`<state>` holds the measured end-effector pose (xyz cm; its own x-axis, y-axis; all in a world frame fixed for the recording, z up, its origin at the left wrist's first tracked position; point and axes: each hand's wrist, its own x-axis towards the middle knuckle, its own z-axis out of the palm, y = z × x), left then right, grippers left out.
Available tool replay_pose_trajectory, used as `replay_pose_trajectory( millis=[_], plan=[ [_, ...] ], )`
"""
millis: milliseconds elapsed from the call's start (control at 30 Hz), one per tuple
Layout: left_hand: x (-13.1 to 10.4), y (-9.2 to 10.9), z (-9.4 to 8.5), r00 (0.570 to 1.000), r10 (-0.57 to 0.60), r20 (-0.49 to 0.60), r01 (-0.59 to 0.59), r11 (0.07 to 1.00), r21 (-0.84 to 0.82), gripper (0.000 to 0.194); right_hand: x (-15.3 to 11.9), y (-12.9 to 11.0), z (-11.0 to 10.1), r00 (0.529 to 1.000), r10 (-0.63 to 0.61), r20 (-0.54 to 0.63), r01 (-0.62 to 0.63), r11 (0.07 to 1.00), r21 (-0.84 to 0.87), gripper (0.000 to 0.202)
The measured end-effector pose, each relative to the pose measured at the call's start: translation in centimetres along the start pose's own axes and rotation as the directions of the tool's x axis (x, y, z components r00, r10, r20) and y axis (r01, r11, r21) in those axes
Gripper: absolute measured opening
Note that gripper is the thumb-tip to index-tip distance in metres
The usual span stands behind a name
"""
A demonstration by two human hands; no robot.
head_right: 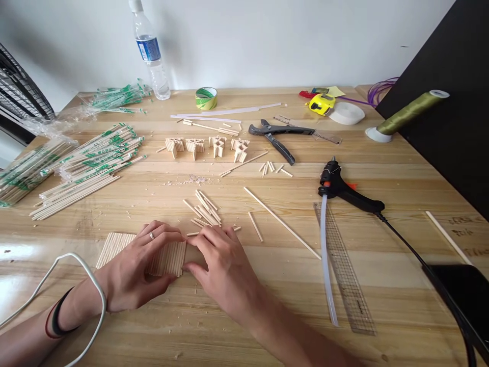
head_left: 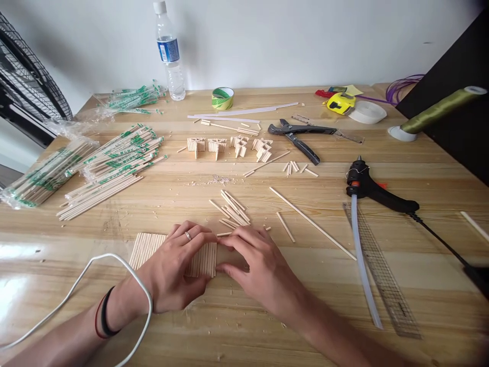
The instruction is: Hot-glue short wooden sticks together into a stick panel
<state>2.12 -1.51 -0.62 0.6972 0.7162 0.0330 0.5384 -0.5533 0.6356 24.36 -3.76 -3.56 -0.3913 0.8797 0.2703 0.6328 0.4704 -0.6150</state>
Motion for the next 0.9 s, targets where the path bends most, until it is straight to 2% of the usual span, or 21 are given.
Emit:
replay_pose_trajectory(
  millis=[400, 633, 900],
  plan=[
    [0.12, 0.0, -0.11, 1.0, -0.014, 0.012, 0.014, 1.0, 0.001, 0.058, 0.2, -0.3, 0.26, 1.0, 0.008, -0.022, -0.007, 0.999, 0.046, 0.038],
    [0.22, -0.06, -0.15, 1.0, -0.006, 0.026, 0.006, 1.0, -0.002, 0.059, 0.08, -0.65, 0.27, 0.999, 0.052, 0.007, -0.053, 0.998, 0.021, 0.036],
    [-0.06, -0.12, -0.2, 0.998, 0.06, -0.037, -0.059, 0.998, 0.014, 0.056, -0.01, -0.12, 0.02, 0.999, 0.035, -0.004, -0.035, 0.997, 0.073, 0.044]
  ],
)
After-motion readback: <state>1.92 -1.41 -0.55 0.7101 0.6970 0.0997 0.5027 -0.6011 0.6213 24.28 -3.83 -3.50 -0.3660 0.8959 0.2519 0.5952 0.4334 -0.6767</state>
